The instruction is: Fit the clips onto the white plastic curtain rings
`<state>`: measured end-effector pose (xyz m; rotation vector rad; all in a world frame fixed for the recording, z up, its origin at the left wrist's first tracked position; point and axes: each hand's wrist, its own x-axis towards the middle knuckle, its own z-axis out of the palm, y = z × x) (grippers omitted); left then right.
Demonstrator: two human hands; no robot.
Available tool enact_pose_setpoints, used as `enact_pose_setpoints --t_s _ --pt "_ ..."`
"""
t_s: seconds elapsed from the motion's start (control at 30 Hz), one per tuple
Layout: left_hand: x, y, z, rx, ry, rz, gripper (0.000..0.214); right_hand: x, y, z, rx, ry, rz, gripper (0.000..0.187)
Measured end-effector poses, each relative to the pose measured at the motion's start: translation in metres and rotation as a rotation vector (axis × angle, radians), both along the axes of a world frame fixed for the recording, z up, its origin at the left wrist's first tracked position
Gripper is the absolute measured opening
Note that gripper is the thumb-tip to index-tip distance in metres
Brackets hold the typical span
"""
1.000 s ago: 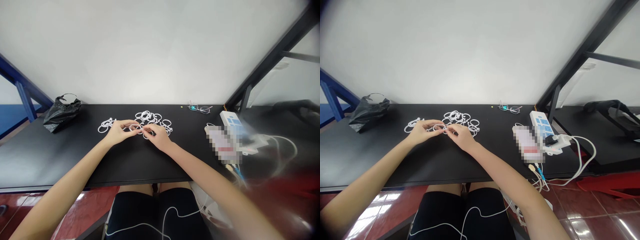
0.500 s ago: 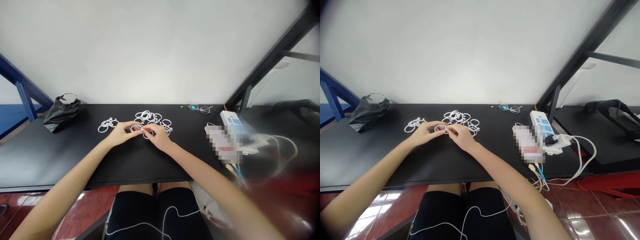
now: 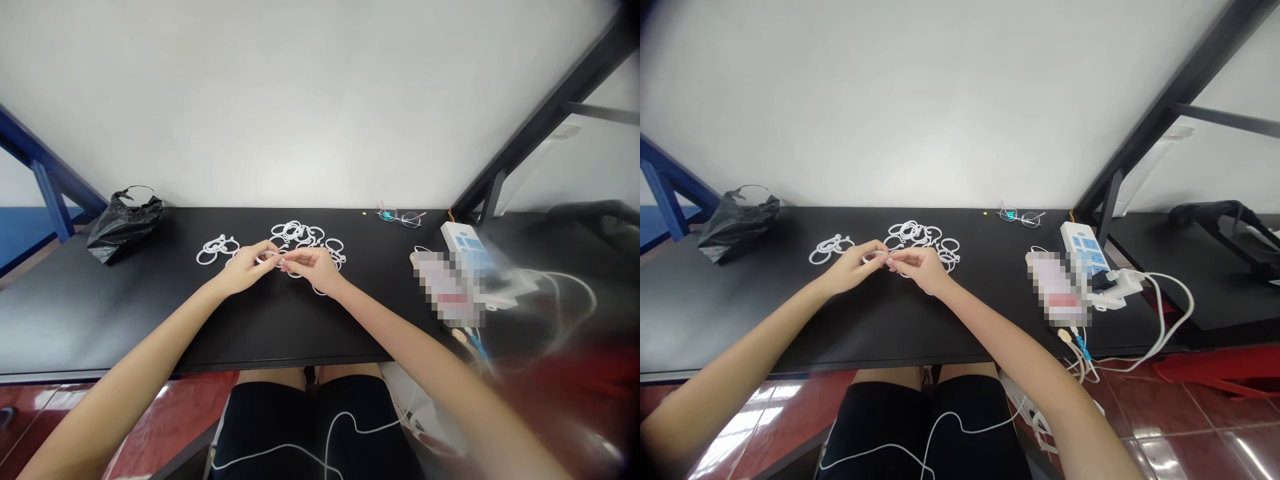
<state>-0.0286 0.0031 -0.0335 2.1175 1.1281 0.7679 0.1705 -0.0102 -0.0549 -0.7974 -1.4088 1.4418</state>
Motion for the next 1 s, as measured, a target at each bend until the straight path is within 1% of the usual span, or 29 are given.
enact_pose_setpoints --t_s 0.17,0.47,0.57,0.63,0.67,0.7,0.77,0.83,0.9,1.0 --pt "0.001 -0.001 0.001 0.006 -0.01 -0.009 0.028 0.002 0.0 -0.001 -0.009 -0.003 0.031 0.032" --pt "0.001 0.0 0.002 0.013 0.009 -0.009 0.028 0.001 0.001 -0.005 0.065 -0.05 0.031 0.034" --pt "0.001 -0.001 0.002 0.014 0.017 -0.006 0.029 0.001 0.0 -0.005 0.101 -0.066 0.029 0.029" --pt "0.001 -0.002 0.004 0.016 0.044 -0.007 0.031 0.001 -0.001 -0.004 0.184 -0.136 0.01 0.022" --pt "0.001 -0.002 0.004 0.027 0.077 -0.008 0.031 0.002 -0.001 -0.004 0.261 -0.202 -0.013 0.018" --pt "0.0 -0.002 0.005 0.049 0.122 -0.007 0.032 0.003 -0.002 -0.004 0.361 -0.283 -0.04 0.017" --pt "-0.002 -0.001 0.006 0.117 0.213 0.016 0.033 0.004 -0.002 -0.005 0.581 -0.445 -0.093 0.019" --pt "-0.005 0.002 0.006 0.171 0.251 0.092 0.036 0.006 -0.001 -0.006 0.748 -0.55 -0.126 0.02" --pt "-0.009 0.005 0.006 0.184 0.249 0.211 0.039 0.007 0.0 -0.007 0.82 -0.607 -0.135 0.017" --pt "-0.015 0.009 0.006 0.196 0.319 0.387 0.041 0.008 0.001 -0.008 0.839 -0.687 -0.102 0.014"
